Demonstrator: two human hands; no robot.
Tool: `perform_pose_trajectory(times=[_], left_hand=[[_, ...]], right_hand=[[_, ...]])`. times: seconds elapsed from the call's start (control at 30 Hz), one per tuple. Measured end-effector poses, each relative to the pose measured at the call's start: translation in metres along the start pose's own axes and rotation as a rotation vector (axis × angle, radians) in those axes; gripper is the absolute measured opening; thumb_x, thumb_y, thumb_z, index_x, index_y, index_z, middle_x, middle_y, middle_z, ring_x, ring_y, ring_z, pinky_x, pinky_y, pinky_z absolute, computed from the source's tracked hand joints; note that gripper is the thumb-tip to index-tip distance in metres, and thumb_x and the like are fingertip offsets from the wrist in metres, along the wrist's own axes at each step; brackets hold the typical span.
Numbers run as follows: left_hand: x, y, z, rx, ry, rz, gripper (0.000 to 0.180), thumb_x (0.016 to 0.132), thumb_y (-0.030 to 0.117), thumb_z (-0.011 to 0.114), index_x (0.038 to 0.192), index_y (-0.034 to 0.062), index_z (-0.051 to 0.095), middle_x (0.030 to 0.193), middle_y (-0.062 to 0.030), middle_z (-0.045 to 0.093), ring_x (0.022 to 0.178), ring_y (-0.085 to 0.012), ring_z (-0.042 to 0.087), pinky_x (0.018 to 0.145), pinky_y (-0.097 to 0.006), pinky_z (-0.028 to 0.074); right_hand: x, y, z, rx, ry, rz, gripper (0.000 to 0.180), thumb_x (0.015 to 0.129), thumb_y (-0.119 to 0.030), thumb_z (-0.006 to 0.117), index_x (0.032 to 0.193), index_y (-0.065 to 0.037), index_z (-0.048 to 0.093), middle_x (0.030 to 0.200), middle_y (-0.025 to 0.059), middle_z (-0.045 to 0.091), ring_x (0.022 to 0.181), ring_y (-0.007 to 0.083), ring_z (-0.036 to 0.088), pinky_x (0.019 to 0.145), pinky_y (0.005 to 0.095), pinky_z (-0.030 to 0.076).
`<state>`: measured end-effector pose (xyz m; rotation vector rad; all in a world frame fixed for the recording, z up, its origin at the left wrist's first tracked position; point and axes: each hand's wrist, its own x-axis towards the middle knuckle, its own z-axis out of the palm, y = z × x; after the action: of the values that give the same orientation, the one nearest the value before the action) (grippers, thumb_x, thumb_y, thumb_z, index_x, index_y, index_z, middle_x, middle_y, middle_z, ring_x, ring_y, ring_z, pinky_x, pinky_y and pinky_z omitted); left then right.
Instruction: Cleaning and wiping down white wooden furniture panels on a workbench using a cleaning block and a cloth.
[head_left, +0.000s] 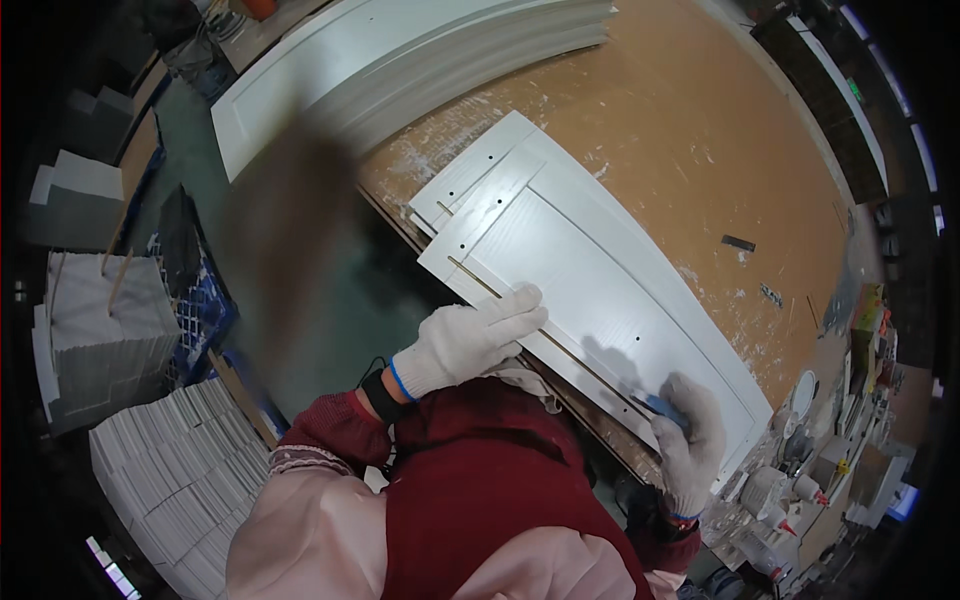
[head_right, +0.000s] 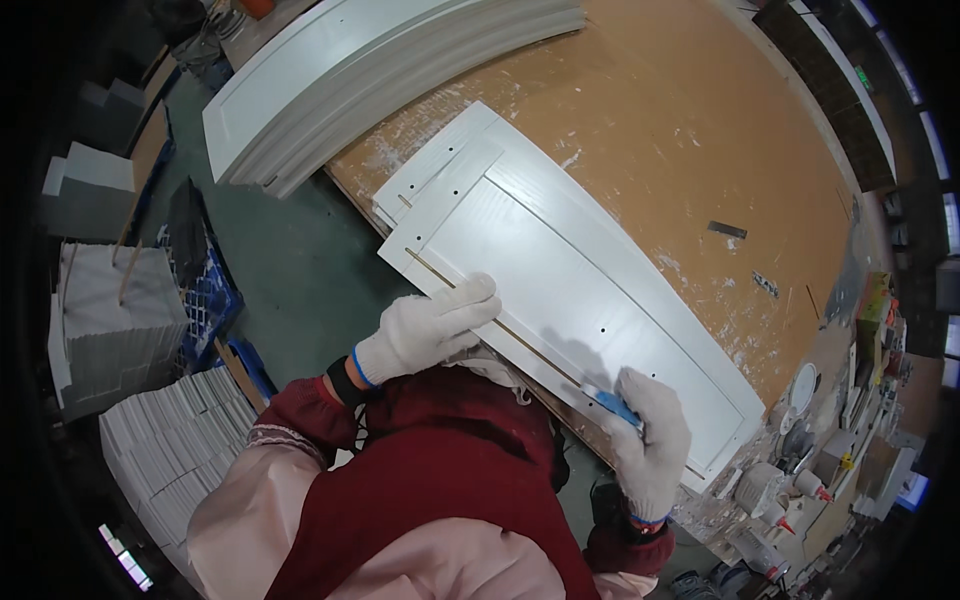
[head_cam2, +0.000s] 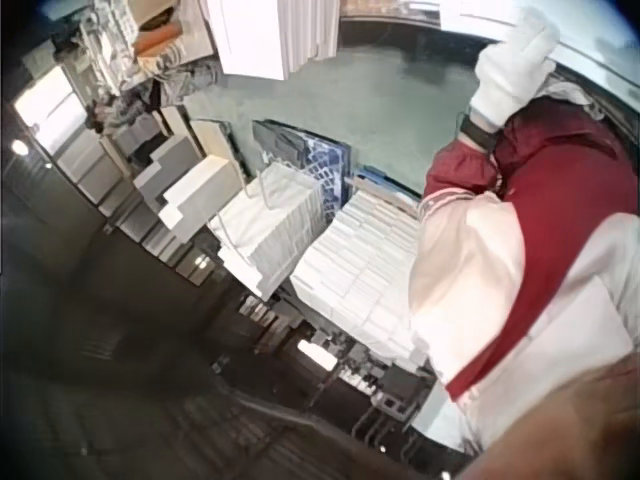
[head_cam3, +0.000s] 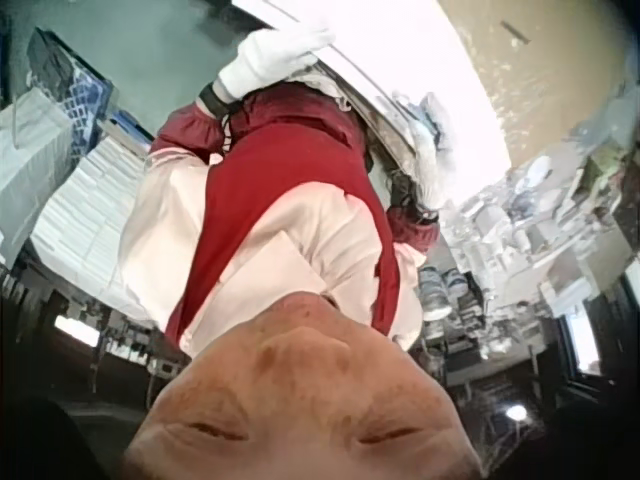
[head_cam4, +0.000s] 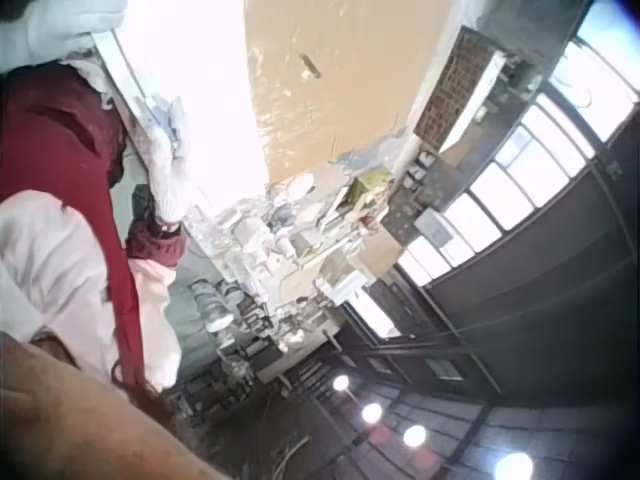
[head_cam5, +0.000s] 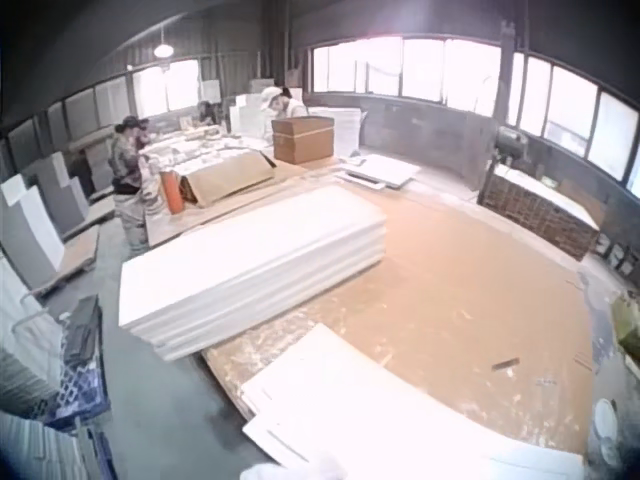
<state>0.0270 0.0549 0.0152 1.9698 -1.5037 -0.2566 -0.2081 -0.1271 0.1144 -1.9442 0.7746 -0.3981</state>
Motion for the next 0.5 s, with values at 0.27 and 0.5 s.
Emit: perform_pose_trajectory(times=[0.27,0.5], left_hand=[[0.007,-0.019,-0.007,-0.156,-0.006,0.107,0.042,0.077,0.015,0.067,0.118,0.0154,0.062,0.127,-0.0034,0.058,0.102,-0.0172,0.065,0.072,-0.027,0.056],[0.025,-0.037,-0.014,-0.246,0.04,0.146,0.039,0.077,0.017,0.067,0.115,0.0131,0.063,0.126,-0.0043,0.058,0.099,-0.0182,0.065,0.069,-0.028,0.056]], right_hand=[[0.117,-0.047,0.072,-0.103,-0.04,-0.042,0.036,0.081,-0.011,0.066,0.115,-0.001,0.061,0.104,0.0121,0.065,0.091,0.0179,0.061,0.081,0.0297,0.048],[0.191,-0.04,0.126,-0.201,0.203,0.103,0.035,0.084,-0.022,0.062,0.111,-0.001,0.061,0.097,0.0105,0.065,0.088,0.0178,0.061,0.08,0.0301,0.048]])
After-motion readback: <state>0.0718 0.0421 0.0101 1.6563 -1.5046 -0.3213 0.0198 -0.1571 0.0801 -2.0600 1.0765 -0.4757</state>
